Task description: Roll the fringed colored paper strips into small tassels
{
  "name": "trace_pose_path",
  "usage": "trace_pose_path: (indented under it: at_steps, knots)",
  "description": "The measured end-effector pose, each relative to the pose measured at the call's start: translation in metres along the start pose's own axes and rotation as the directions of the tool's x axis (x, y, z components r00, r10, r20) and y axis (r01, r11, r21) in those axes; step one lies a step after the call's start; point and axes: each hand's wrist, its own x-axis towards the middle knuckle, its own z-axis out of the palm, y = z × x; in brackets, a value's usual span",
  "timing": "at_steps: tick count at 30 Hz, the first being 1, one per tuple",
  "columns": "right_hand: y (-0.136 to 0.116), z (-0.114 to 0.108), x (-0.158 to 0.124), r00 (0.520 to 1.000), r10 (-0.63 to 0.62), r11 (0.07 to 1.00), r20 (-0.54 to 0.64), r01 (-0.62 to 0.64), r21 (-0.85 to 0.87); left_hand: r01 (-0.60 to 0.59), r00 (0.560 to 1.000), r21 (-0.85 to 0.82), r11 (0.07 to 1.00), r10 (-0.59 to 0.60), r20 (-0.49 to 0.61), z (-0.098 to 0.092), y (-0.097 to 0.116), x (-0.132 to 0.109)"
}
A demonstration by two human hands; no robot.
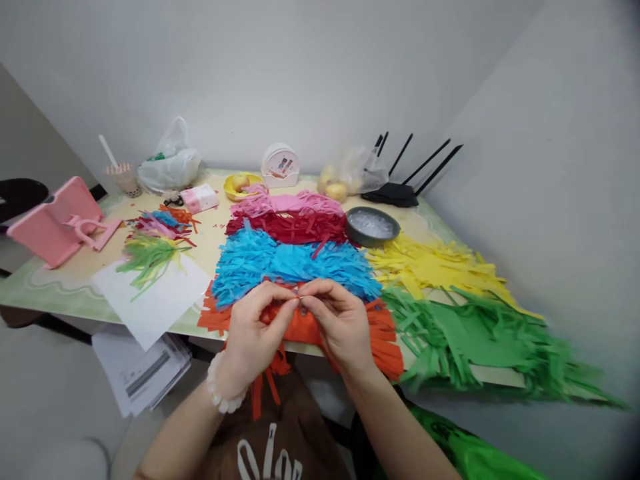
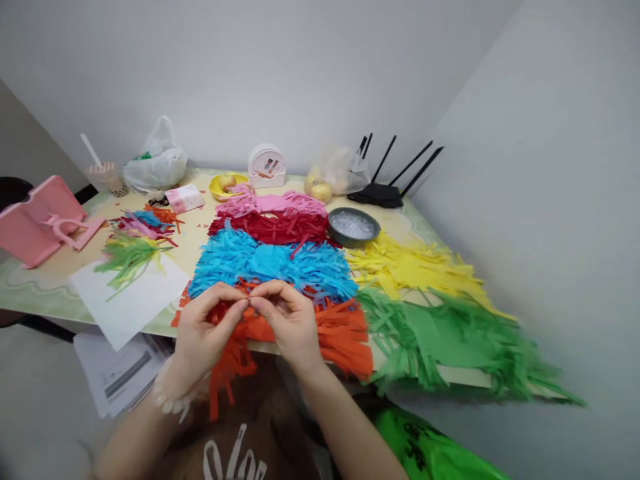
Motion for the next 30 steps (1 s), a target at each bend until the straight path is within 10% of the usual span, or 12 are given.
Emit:
trace_pose_path:
  at_steps: [5, 24, 30]
  knots:
    - [-0.003, 0.01, -0.007, 0.998, -0.058, 0.99, -0.005, 0.056, -0.132, -0.078, 0.997, 0.094, 0.993, 0.078, -0.001, -0.009, -0.005, -0.008]
    - [-0.004, 0.013, -0.009, 0.985, -0.014, 0.954, 0.173, 0.065, -0.292, 0.254, 0.955, -0.261, 0.931, -0.284, -0.085, -0.013, -0.014, -0.03]
    - [-0.019, 0.01, 0.001, 0.97, -0.028, 0.914, 0.241, 0.123, -0.387, 0.364, 0.929, -0.388, 0.847, -0.359, 0.088, -0.017, -0.018, -0.025]
